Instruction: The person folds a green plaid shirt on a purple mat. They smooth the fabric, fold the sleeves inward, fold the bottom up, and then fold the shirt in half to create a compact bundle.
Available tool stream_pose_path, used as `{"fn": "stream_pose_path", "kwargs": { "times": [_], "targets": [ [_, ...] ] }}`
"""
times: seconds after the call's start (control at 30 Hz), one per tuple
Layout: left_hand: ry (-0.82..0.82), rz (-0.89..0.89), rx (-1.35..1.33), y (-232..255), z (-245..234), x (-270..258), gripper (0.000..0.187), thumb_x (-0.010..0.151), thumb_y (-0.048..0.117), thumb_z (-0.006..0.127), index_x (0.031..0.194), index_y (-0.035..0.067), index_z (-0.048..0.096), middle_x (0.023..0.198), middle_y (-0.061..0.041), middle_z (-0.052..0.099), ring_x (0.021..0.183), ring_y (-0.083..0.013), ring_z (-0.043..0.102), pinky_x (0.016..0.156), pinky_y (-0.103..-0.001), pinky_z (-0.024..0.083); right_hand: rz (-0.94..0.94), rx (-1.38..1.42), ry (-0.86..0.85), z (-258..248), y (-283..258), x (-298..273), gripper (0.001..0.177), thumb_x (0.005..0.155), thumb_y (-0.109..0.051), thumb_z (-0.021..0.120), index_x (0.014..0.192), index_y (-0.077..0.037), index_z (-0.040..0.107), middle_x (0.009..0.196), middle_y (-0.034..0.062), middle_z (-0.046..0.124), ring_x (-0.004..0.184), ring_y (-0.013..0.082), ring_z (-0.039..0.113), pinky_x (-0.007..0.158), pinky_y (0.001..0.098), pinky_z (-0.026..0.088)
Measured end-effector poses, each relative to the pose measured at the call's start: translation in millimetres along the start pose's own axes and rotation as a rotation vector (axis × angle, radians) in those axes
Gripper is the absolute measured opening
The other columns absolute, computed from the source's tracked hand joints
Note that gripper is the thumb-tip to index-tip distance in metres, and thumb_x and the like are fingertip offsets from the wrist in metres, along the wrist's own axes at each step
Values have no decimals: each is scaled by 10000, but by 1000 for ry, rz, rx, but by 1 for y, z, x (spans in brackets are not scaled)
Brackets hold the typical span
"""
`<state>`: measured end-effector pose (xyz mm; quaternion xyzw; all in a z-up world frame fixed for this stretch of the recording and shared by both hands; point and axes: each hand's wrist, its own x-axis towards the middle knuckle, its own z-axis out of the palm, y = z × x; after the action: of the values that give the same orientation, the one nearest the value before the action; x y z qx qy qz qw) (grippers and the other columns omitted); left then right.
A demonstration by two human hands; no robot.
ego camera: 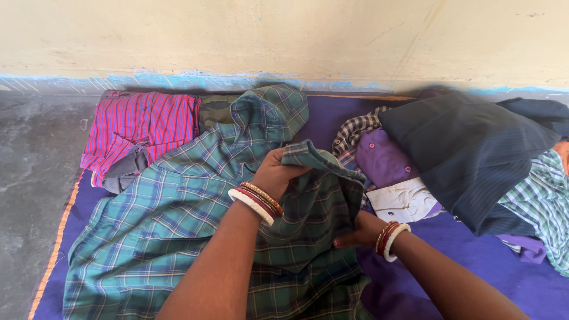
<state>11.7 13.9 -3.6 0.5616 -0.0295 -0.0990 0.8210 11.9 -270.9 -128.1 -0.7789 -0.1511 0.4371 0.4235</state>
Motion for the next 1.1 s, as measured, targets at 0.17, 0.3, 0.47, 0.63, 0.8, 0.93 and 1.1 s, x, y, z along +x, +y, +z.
{"fn": "stream_pose_path", "kwargs": {
  "times": [0.17, 0.3, 0.47, 0.63, 0.8, 0.93, 1.1],
  "targets": [
    [118, -45, 41, 12, 15, -4, 112, 958, 93, 725, 1044, 66, 791, 851, 38, 707, 684, -55, 567, 599, -253, 467, -339, -419, 100, 4, 6, -16, 823, 637, -171, 939, 1380, -107, 592, 1303, 134, 647, 1205, 274, 585, 1003, 391, 482],
    [352, -41, 246, 20, 33, -3, 152, 929, 150, 714, 1056, 96, 776, 841, 53, 754, 724, -46, 646, 681, -240, 535, 100, -227, -76, 2, 16, -30, 593, 832, -257, 807, 1365, -105, 596, 1268, 83, 713, 1136, 220, 681, 991, 356, 523],
    [417, 3, 419, 10, 57, 10, 207, 949, 182, 748, 1127, 79, 774, 1011, -130, 676, 882, -225, 631, 802, -378, 528, 421, 66, -273, -14, 33, -71, 606, 860, -340, 834, 1359, -29, 691, 1220, 121, 805, 1069, 232, 754, 972, 350, 565],
    [227, 310, 688, -11, 84, 22, 923, 750, 120, 889, 1537, 170, 408, 1642, -207, 129, 1477, -398, 276, 1122, -469, 348, 652, 506, -319, -21, 49, -101, 705, 789, -350, 808, 1399, -86, 573, 1274, 132, 745, 1104, 282, 749, 890, 534, 603],
    [275, 45, 847, -16, 84, 21, 767, 769, 204, 844, 1447, 221, 486, 1667, -135, 120, 1437, -382, 400, 1115, -450, 433, 735, 210, -384, -25, 50, -110, 730, 821, -437, 852, 1384, -74, 562, 1266, 138, 725, 1053, 326, 764, 785, 498, 657],
    [266, -119, 848, -10, 72, 15, 564, 806, 246, 806, 1330, 200, 605, 1615, -97, 307, 1252, -326, 614, 1052, -407, 520, 844, -217, -349, -24, 31, -108, 695, 840, -467, 873, 1318, -45, 595, 1150, 156, 749, 978, 324, 763, 772, 437, 653],
    [258, -275, 902, -3, 55, -3, 393, 840, 237, 771, 1226, 222, 696, 1403, -36, 586, 1150, -233, 678, 1017, -374, 532, 578, -1093, -367, -15, -29, -91, 616, 806, -517, 841, 1228, -82, 734, 1071, 126, 737, 995, 283, 715, 830, 410, 578]
  ]
}}
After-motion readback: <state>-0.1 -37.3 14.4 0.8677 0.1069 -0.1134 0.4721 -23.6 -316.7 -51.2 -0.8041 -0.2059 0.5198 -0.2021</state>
